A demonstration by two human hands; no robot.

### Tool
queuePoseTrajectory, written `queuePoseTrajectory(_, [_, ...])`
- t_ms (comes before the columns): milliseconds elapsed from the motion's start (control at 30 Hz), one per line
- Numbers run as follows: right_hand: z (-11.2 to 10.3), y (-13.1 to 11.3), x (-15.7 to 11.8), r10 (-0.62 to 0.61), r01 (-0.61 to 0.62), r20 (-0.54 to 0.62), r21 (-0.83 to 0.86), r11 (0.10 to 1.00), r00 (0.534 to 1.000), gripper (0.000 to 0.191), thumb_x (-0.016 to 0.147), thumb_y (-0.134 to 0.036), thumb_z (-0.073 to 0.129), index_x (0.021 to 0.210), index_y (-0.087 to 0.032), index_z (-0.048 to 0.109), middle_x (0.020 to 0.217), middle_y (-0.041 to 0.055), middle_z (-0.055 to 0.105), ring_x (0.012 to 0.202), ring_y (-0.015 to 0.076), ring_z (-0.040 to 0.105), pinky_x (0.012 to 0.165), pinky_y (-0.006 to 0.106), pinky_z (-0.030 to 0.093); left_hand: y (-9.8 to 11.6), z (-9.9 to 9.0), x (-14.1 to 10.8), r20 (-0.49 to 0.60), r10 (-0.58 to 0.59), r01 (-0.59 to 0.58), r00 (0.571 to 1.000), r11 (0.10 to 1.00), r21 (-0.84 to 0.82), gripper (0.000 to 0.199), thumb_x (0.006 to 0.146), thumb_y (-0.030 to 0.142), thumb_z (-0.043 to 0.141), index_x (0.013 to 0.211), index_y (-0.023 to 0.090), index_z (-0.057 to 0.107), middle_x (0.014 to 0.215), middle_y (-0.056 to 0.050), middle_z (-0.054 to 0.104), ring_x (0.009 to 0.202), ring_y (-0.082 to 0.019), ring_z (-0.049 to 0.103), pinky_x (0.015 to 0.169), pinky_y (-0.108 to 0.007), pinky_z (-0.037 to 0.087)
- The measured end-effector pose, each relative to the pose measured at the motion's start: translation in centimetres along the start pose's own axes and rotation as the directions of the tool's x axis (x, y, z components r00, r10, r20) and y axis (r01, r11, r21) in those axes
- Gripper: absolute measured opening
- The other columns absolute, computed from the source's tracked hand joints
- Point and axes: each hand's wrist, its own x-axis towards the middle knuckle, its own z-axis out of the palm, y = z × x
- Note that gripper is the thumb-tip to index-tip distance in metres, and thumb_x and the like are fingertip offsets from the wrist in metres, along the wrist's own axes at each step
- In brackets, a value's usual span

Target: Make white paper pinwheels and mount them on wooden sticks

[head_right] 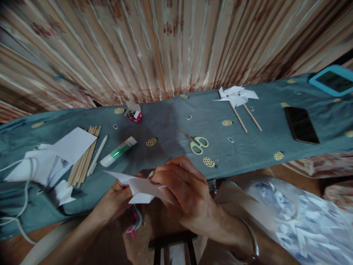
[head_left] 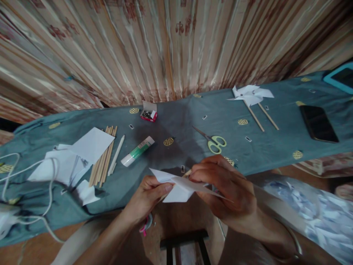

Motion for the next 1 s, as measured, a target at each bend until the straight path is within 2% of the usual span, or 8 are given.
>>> queuePoseTrajectory(433, [-0.36, -0.17, 0.11, -0.004, 0.004, 0.027, 0.003, 1.000, 1.000, 0.029, 0.088, -0.006, 0.059, 0.112, -0.019, 0.066, 0.096, 0.0071, 0.078, 0.086, 0.0201, 0.072, 0.077, 0.036, 0.062, 0.16, 0.15, -0.13, -0.011, -0.018, 0.018, 1.000, 1.000, -0.011, 0.040, 0.062, 0.055, 0.088, 0.069, 0.017, 0.081, 0.065, -0.007, 0.071, 0.057, -0.014, 0.056, 0.060, -0.026, 0.043])
queuePoseTrajectory(633, [-0.20, -0.19, 0.18, -0.021, 0.021, -0.004, -0.004, 1.000, 1.000, 0.024, 0.091, -0.007, 0.056, 0.110, -0.018, 0.064, 0.092, 0.0077, 0.077, 0.083, 0.0201, 0.071, 0.076, 0.037, 0.061, -0.07, -0.10, -0.22, -0.010, -0.008, 0.008, 1.000, 1.000, -0.015, 0.036, 0.065, 0.052, 0.088, 0.076, 0.018, 0.083, 0.069, -0.007, 0.071, 0.063, -0.016, 0.060, 0.061, -0.025, 0.043])
queuePoseTrajectory(833, [-0.60, -0.43, 0.31, -0.003, 0.005, 0.069, -0.028, 1.000, 0.998, 0.023, 0.093, -0.009, 0.053, 0.111, -0.019, 0.062, 0.095, 0.0081, 0.077, 0.085, 0.0201, 0.071, 0.076, 0.037, 0.061, 0.08, 0.01, -0.32, 0.007, -0.016, 0.017, 1.000, 0.997, -0.072, 0.032, 0.065, 0.049, 0.090, 0.073, 0.019, 0.082, 0.061, -0.003, 0.065, 0.058, -0.012, 0.056, 0.059, -0.022, 0.044])
queuePoseTrajectory(1000, [-0.73, -0.31, 0.19, -0.014, 0.016, 0.078, -0.020, 1.000, 0.997, 0.023, 0.093, -0.008, 0.053, 0.111, -0.017, 0.062, 0.096, 0.0088, 0.077, 0.087, 0.0195, 0.070, 0.079, 0.037, 0.060, 0.62, 0.45, -0.26, -0.011, -0.010, 0.009, 1.000, 0.995, -0.098, 0.031, 0.059, 0.046, 0.094, 0.065, 0.019, 0.080, 0.058, -0.001, 0.063, 0.054, -0.009, 0.052, 0.055, -0.019, 0.041])
